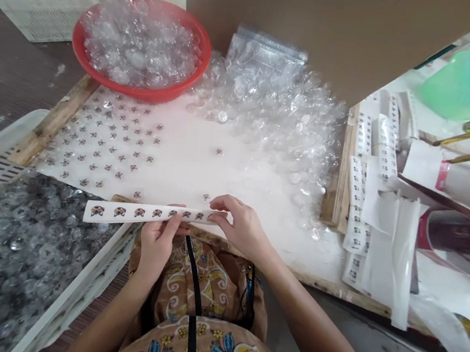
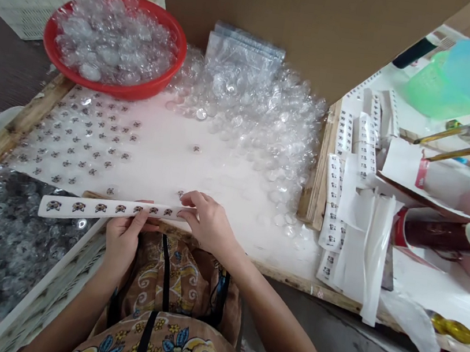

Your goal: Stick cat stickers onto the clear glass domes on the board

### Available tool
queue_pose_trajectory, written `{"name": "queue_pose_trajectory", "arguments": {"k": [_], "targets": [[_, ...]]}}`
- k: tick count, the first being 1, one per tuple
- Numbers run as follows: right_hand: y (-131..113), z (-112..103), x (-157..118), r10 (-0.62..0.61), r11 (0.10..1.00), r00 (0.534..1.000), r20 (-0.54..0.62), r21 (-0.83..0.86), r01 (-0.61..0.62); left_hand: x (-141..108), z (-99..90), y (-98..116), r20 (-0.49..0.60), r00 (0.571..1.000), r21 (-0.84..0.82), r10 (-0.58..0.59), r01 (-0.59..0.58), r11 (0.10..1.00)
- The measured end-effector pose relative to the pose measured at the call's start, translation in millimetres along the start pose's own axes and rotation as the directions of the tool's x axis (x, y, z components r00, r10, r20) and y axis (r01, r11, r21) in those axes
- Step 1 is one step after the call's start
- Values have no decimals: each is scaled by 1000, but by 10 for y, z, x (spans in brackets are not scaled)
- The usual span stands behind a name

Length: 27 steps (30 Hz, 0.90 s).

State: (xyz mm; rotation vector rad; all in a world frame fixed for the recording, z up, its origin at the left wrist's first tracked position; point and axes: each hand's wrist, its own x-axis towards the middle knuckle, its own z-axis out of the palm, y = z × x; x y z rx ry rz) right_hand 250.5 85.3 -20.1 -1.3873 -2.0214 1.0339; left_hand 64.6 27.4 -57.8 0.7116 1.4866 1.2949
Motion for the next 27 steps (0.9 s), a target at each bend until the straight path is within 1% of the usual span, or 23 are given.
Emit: {"name": "queue_pose_trajectory", "arguments": {"k": [4, 6, 8, 10, 11, 13, 14, 17, 21, 24, 27], "targets": [[-6, -20, -20, -126, 992, 989, -83, -22, 125, -3, 19, 18, 2, 1000, -50, -13, 13, 999], [39, -89, 17, -134, 990, 982, -130, 15, 137, -7, 25, 30, 0, 1000, -72, -21, 21, 997], [137, -198, 108, -55, 995, 979, -198, 65, 69, -7, 28, 40, 3, 1000, -89, -25, 25, 996], [269, -317, 231, 91, 993, 959, -267, 103, -65, -5, 29, 49, 12, 1000, -106, -21, 23, 994], [334, -367, 291, 165, 984, 946, -281, 115, -137, -4, 29, 54, 16, 1000, -114, -21, 22, 993], [435, -433, 387, 266, 963, 931, -250, 115, -244, 0, 31, 65, 18, 1000, -121, -21, 23, 992], [466, -446, 418, 285, 958, 932, -225, 100, -269, 1, 32, 70, 20, 1000, -121, -22, 25, 992], [489, -432, 463, 282, 959, 943, -177, 23, -283, 4, 35, 81, 21, 1000, -119, -23, 25, 993], [472, -388, 489, 303, 948, 938, -169, -43, -314, 8, 28, 69, 21, 1000, -120, -11, 13, 993], [467, -361, 510, 325, 937, 930, -173, -77, -342, 14, 12, 42, 44, 999, -131, -9, 15, 991], [447, -302, 526, 307, 934, 942, -137, -149, -326, 19, -5, 14, 61, 998, -130, -16, 24, 991]]}}
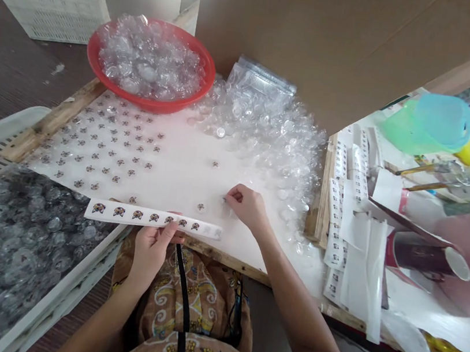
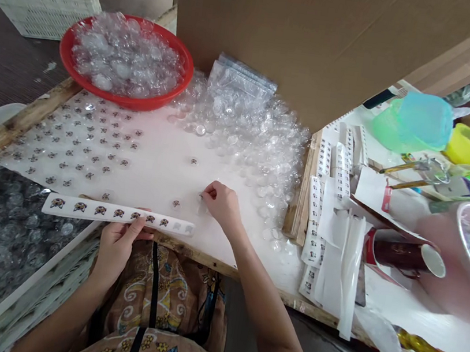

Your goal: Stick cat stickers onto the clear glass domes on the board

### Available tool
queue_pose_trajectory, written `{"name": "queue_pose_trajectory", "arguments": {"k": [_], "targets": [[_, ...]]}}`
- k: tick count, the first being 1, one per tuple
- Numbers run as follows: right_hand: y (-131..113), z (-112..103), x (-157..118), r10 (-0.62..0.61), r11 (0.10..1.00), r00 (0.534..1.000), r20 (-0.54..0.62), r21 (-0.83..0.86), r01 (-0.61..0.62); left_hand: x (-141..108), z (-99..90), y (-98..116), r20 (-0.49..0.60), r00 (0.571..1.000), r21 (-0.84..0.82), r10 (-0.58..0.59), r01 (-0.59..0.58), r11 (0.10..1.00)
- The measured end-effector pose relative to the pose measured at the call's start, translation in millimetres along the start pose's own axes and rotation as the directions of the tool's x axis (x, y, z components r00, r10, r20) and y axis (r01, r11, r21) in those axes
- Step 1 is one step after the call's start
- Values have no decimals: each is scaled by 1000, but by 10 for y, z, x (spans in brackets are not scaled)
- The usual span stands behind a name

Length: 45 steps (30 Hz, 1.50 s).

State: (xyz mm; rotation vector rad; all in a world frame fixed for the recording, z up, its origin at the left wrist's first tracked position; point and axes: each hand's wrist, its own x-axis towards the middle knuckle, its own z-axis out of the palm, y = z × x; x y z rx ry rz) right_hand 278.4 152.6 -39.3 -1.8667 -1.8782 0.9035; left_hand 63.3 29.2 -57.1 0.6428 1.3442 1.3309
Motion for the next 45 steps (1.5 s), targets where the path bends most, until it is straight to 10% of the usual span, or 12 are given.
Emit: {"name": "queue_pose_trajectory", "arguments": {"k": [11, 18, 25, 31, 36, 45], "targets": [[-382, 313, 20, -166, 985, 986, 5, -50, 166, -16, 24, 51, -15, 1000, 9, -7, 7, 1000], [-518, 184, -510, -381, 902, 919, 101, 258, 346, -16, 27, 60, -32, 999, 45, 6, -5, 999], [-519, 273, -767, -450, 867, 891, -66, 209, 453, -21, 18, 37, -30, 999, 67, 28, -26, 997], [-175, -85, -459, -192, 915, 952, -239, 307, 261, -10, -4, -27, -39, 999, 47, 11, -9, 999], [62, -126, -394, -40, 972, 996, -76, 228, 56, -3, 16, 2, -29, 999, 53, 13, -11, 999], [47, 16, -359, -34, 998, 999, 10, 51, 33, 11, 20, 16, -26, 1000, 41, 0, 1, 999]]}}
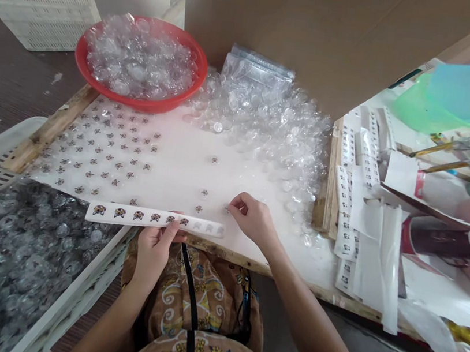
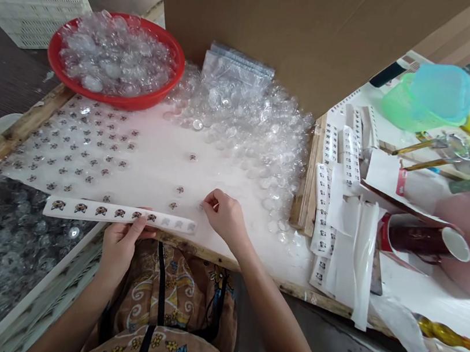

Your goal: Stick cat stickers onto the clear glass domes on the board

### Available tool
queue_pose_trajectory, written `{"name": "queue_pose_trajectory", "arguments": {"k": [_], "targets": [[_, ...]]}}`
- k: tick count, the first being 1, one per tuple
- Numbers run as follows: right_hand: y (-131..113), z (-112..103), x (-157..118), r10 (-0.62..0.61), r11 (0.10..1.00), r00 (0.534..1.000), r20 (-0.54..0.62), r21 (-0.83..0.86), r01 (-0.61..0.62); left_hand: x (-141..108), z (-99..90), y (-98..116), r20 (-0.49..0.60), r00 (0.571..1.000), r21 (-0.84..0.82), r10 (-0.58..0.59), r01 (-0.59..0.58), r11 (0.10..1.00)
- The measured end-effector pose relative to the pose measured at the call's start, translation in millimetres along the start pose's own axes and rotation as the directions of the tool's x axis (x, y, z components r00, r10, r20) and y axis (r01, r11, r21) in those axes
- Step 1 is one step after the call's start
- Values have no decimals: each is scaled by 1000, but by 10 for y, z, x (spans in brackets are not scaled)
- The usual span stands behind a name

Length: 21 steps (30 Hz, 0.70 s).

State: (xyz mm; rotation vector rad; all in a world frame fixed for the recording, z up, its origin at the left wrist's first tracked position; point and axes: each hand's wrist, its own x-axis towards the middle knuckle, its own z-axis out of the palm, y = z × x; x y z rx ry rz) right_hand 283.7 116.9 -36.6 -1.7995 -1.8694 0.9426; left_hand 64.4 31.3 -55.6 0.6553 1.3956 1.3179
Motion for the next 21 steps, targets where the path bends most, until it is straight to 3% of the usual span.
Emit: {"name": "queue_pose_trajectory", "arguments": {"k": [8, 15, 21], "targets": [[-57, 220, 13, -123, 973, 992, -34, -201, 114, 0, 0, -10, 0, 1000, 16, 9, -9, 1000], [-111, 260, 36, -89, 994, 995, -51, -62, 86, -14, -19, -7, -4, 1000, 3, 13, -13, 1000], [-168, 258, 92, -17, 993, 992, 121, -110, 31, 4, -66, -58, 12, 1000, -32, 9, -9, 999]]}}
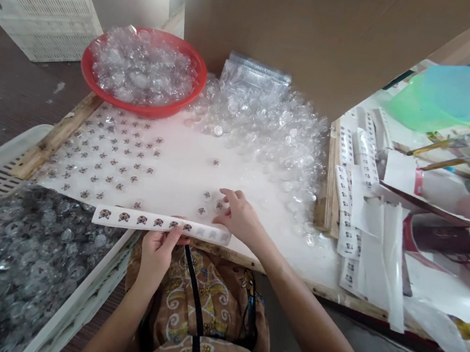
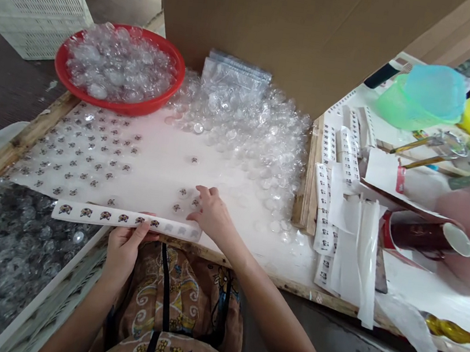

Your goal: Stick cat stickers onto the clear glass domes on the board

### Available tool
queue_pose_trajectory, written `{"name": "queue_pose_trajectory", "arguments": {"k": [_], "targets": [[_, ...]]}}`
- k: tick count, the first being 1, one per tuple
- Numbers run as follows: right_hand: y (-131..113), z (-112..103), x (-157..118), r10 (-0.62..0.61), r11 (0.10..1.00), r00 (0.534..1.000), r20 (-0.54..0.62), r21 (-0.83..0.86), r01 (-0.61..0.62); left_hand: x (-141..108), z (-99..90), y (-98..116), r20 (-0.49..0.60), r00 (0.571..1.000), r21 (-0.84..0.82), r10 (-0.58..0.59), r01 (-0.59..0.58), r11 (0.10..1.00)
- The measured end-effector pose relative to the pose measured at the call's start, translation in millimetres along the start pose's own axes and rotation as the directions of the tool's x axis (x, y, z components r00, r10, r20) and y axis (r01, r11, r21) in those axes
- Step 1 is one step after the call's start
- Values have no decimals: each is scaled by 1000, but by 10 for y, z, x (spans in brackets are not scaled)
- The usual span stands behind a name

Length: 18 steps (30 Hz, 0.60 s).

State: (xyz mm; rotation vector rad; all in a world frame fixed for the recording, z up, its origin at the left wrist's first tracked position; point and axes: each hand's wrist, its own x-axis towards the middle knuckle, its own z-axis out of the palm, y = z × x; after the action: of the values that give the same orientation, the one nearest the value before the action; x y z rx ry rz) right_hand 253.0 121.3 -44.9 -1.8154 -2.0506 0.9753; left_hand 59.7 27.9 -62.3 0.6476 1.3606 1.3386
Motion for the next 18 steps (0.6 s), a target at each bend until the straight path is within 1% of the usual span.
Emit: {"name": "queue_pose_trajectory", "arguments": {"k": [2, 5, 6, 8, 11, 13, 15, 17, 18], "targets": [[-102, 57, 123, -47, 999, 998, 52, 8, 46, 16, -33, -2, -25, 1000, -32, 7, -8, 999], [-250, 118, 305, -169, 974, 975, 144, 178, 142, 45, -83, 13, -88, 996, -114, 15, -25, 993], [-275, 111, 335, -202, 958, 968, 151, 235, 163, 54, -95, 16, -101, 995, -135, 17, -31, 990], [-261, 42, 322, -226, 942, 970, 95, 275, 192, 66, -108, 9, -110, 994, -146, 24, -40, 988], [-76, -171, 144, -195, 962, 978, -70, 178, 205, 73, -108, -28, -90, 996, -95, 27, -36, 995], [118, -316, -16, -140, 985, 979, -149, 81, 154, 73, -104, -49, -70, 997, -41, 22, -25, 999], [308, -390, -152, -72, 997, 980, -183, -3, 73, 74, -99, -54, -54, 998, 5, 20, -19, 1000], [438, -368, -236, -28, 999, 984, -175, -43, 21, 75, -94, -43, -48, 998, 41, 27, -26, 999], [471, -331, -257, -28, 999, 986, -163, -37, 23, 75, -91, -34, -46, 998, 56, 31, -28, 998]]}}
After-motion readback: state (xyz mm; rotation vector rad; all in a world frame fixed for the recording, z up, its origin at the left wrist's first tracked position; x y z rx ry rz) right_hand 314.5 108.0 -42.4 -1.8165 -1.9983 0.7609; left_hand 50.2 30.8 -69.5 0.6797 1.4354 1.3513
